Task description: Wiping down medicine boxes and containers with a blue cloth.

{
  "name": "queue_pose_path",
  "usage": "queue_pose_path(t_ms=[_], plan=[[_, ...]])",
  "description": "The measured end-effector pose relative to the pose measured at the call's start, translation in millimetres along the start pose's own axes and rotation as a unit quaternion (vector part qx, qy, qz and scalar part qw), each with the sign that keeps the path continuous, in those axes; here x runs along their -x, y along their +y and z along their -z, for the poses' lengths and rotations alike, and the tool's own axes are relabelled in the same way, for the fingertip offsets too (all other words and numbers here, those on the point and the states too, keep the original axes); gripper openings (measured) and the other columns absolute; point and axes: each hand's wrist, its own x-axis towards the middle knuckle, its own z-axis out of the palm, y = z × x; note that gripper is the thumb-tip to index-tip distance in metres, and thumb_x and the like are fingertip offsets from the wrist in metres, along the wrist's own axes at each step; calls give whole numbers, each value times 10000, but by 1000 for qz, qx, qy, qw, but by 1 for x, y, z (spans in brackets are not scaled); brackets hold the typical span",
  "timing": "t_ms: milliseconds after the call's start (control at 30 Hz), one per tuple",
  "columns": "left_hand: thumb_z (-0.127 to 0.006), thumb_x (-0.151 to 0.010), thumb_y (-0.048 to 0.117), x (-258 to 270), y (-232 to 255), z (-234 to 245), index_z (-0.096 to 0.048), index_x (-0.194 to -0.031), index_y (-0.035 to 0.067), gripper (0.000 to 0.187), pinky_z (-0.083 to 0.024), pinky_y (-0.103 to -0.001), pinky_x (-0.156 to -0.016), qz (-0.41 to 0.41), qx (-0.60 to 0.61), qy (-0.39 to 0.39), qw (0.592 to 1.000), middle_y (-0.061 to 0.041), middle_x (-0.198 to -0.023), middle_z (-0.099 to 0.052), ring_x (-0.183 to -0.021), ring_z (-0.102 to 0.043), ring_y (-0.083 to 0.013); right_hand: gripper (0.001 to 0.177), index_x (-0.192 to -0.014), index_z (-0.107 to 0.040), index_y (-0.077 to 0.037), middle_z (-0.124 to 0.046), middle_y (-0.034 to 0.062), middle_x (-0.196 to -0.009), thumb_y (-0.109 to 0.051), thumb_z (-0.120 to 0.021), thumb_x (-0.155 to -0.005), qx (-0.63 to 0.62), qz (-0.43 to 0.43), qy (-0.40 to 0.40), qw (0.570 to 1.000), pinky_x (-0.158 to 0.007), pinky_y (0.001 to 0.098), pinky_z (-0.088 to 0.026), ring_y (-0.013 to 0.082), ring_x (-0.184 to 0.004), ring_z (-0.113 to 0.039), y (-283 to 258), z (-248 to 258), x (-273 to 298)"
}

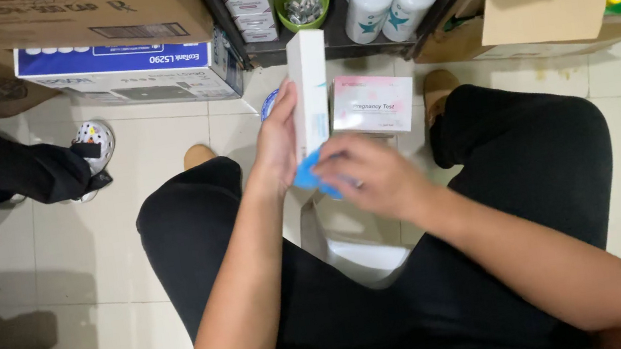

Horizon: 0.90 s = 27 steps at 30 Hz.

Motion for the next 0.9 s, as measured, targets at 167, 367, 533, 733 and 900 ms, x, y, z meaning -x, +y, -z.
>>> queue_pose_path(t_ms=[167,367,533,733,900], plan=[[-508,-1068,240,23,8,-24,-351,-1580,58,566,-258,-443,-1249,-43,-93,-35,994,-218,-1600,-357,-1480,-359,-343,26,-945,-731,-27,-699,129,-997,-52,-739,-947,18,-21,22,999,-844,458,-574,359,-914,-714,11,11,-26],[-518,-1052,304,19,-6,-18,-357,-1588,137,584,-392,-459,-1173,52,-124,-62,989,-210,-1526,-466,-1392,-493,-337,58,-1023,-729,-61,-649,92,-1081,-24,-767,-998,73,-88,133,984,-888,451,-530,321,-1001,-681,47,37,-38],[-541,-1028,307,9,-4,-9,-276,-1600,61,677,-291,-517,-1214,38,-56,13,998,-263,-1571,-385,-1441,-411,-399,29,-961,-741,-58,-675,80,-1021,-71,-719,-975,10,-135,45,990,-835,434,-559,303,-910,-707,12,1,-12],[-515,-1038,283,17,4,-18,-268,-1606,62,658,-253,-507,-1237,27,-63,32,997,-247,-1600,-344,-1482,-345,-389,54,-976,-705,-129,-665,0,-1054,-174,-685,-997,36,-84,-22,996,-762,411,-592,266,-857,-715,32,13,-16],[-571,-892,344,25,3,-23,-233,-1594,47,833,-370,-340,-1072,153,-82,-75,982,-205,-1613,-331,-1398,-418,-298,95,-1016,-709,40,-545,101,-1005,11,-761,-942,93,-152,137,975,-778,310,-462,216,-858,-537,48,54,-42]])
